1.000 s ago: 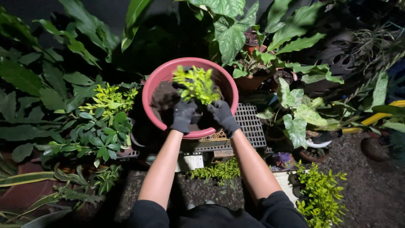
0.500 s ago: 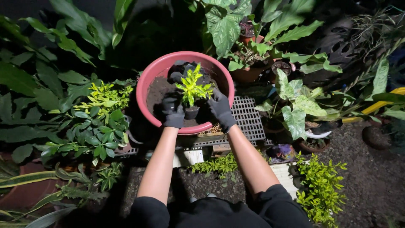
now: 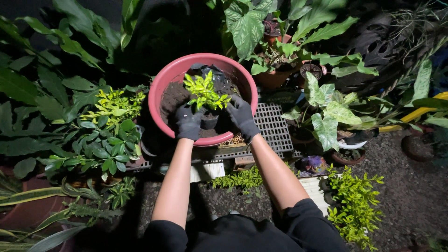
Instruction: Planting a small green plant into a red pot filled with soil and a liner.
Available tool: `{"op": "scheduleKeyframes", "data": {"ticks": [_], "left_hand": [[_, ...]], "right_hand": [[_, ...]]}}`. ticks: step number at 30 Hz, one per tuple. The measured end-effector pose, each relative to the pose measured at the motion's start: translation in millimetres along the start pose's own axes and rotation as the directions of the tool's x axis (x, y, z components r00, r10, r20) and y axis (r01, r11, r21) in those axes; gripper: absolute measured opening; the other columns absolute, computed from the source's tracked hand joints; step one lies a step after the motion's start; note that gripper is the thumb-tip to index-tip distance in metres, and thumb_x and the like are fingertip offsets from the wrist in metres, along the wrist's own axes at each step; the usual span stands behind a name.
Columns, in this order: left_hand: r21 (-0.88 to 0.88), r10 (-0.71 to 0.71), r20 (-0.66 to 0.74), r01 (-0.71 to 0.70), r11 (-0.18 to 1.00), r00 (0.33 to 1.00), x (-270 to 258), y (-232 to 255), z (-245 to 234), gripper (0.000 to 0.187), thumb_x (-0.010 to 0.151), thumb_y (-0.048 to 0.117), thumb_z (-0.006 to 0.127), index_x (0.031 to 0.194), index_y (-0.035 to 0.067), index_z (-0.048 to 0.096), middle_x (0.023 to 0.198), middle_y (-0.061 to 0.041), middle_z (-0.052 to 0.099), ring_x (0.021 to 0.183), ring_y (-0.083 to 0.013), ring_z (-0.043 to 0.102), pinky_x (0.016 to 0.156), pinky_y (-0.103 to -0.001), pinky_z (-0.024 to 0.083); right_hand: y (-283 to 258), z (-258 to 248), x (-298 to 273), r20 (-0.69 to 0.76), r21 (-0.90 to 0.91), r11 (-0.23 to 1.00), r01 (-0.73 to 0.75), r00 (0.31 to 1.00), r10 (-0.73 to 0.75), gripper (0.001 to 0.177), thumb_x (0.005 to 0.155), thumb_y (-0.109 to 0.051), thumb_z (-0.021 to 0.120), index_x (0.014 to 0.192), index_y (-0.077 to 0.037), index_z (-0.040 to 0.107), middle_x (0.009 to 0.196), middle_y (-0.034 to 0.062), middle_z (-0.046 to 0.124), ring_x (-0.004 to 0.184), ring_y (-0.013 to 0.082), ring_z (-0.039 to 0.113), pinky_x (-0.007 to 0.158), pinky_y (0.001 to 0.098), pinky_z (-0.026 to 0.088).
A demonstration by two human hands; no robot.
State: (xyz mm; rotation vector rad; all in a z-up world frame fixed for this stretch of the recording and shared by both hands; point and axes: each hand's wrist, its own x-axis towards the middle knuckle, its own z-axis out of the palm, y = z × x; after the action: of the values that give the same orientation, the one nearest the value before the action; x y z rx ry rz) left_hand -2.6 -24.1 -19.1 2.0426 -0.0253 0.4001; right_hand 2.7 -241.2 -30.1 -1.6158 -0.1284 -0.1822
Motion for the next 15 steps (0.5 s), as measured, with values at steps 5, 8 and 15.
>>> {"op": "scheduleKeyframes", "data": {"ticks": [5, 8, 15], "left_hand": [[0.085, 0.042, -0.030, -0.040, 0.996, 0.999, -1.1, -4.8, 3.1, 0.037, 0.076, 0.024, 0.086, 0.104, 0.003, 0.074, 0.097, -0.015, 0.077, 0.084, -0.0342, 0.072, 0.076, -0.042, 0.056], [0.125, 0.085, -0.064, -0.077, 0.989, 0.994, 2.3, -12.1, 11.4, 0.042, 0.073, 0.026, 0.088, 0.104, 0.002, 0.073, 0.097, -0.016, 0.076, 0.084, -0.0356, 0.072, 0.076, -0.043, 0.056], [0.217, -0.092, -0.042, 0.099, 0.971, 0.995, -4.9, -16.8, 11.6, 0.032, 0.082, 0.032, 0.080, 0.098, 0.004, 0.073, 0.097, -0.019, 0.073, 0.089, -0.0396, 0.071, 0.079, -0.047, 0.057]], "right_hand": [[6.6, -0.9, 1.7, 0.031, -0.029, 0.990, 0.140, 0.990, -0.139, 0.014, 0.099, -0.008, 0.065, 0.112, -0.002, 0.067, 0.088, -0.0056, 0.064, 0.076, 0.0028, 0.053, 0.065, 0.0213, 0.046], [6.3, -0.6, 2.7, 0.024, -0.040, 0.992, 0.118, 0.993, -0.117, 0.013, 0.099, -0.010, 0.065, 0.110, -0.002, 0.066, 0.086, -0.0059, 0.063, 0.074, 0.0031, 0.052, 0.063, 0.0216, 0.045], [-21.5, 4.8, -5.4, -0.025, -0.068, 0.996, -0.064, 0.998, 0.063, 0.015, 0.096, -0.016, 0.069, 0.107, -0.006, 0.066, 0.073, -0.0047, 0.059, 0.058, 0.0046, 0.048, 0.051, 0.0233, 0.041]]}}
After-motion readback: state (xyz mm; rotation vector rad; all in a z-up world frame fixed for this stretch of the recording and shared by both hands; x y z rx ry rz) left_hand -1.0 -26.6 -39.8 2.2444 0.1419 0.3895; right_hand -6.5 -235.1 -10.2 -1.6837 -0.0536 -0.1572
